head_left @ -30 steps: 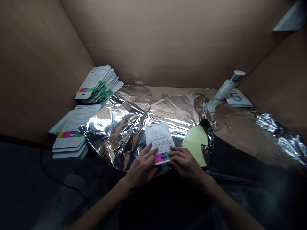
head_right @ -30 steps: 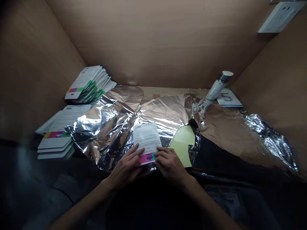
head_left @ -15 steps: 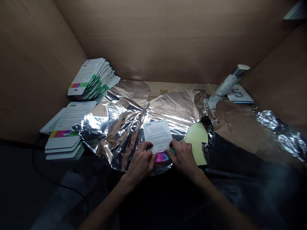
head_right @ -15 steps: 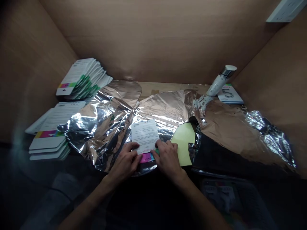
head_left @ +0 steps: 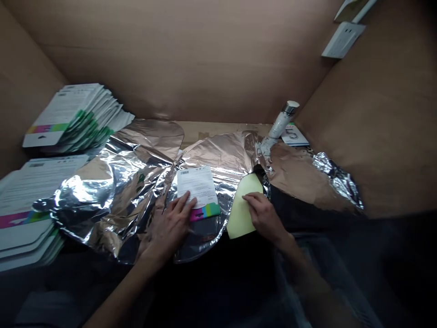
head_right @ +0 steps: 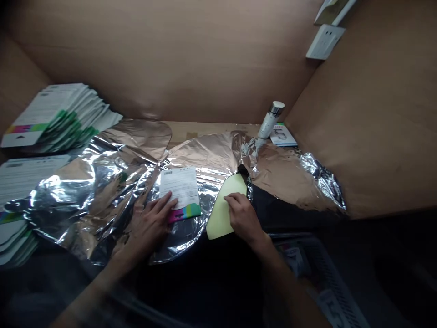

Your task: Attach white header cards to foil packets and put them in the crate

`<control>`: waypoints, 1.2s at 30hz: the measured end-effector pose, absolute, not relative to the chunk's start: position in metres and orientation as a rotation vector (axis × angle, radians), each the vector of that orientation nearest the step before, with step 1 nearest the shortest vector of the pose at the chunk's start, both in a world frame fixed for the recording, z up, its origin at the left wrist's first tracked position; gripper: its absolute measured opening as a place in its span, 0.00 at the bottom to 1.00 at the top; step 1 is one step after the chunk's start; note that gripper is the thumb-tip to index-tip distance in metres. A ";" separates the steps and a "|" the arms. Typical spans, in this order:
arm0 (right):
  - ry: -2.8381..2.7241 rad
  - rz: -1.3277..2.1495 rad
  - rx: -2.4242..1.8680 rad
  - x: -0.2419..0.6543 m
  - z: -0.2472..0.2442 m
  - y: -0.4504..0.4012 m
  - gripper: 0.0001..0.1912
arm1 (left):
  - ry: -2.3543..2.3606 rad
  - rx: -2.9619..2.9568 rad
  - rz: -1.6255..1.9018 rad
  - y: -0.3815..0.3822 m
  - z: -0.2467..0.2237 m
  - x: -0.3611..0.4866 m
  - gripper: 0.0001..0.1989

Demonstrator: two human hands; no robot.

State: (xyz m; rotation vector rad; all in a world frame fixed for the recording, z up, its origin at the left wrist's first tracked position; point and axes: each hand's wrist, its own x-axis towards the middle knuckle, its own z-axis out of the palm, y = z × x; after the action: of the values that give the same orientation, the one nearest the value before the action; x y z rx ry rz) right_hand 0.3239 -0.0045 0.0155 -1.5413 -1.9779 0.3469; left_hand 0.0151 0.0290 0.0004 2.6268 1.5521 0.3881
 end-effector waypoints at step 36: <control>-2.234 0.379 -1.614 0.345 0.025 0.013 0.07 | 1.590 2.510 0.433 0.048 0.007 0.086 0.23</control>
State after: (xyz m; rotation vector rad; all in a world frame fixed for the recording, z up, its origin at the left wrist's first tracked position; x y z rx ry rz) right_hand 0.3455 0.0134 0.0253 -1.6144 -2.2341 0.3788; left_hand 0.0863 0.0481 0.0069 2.5099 1.5903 0.4333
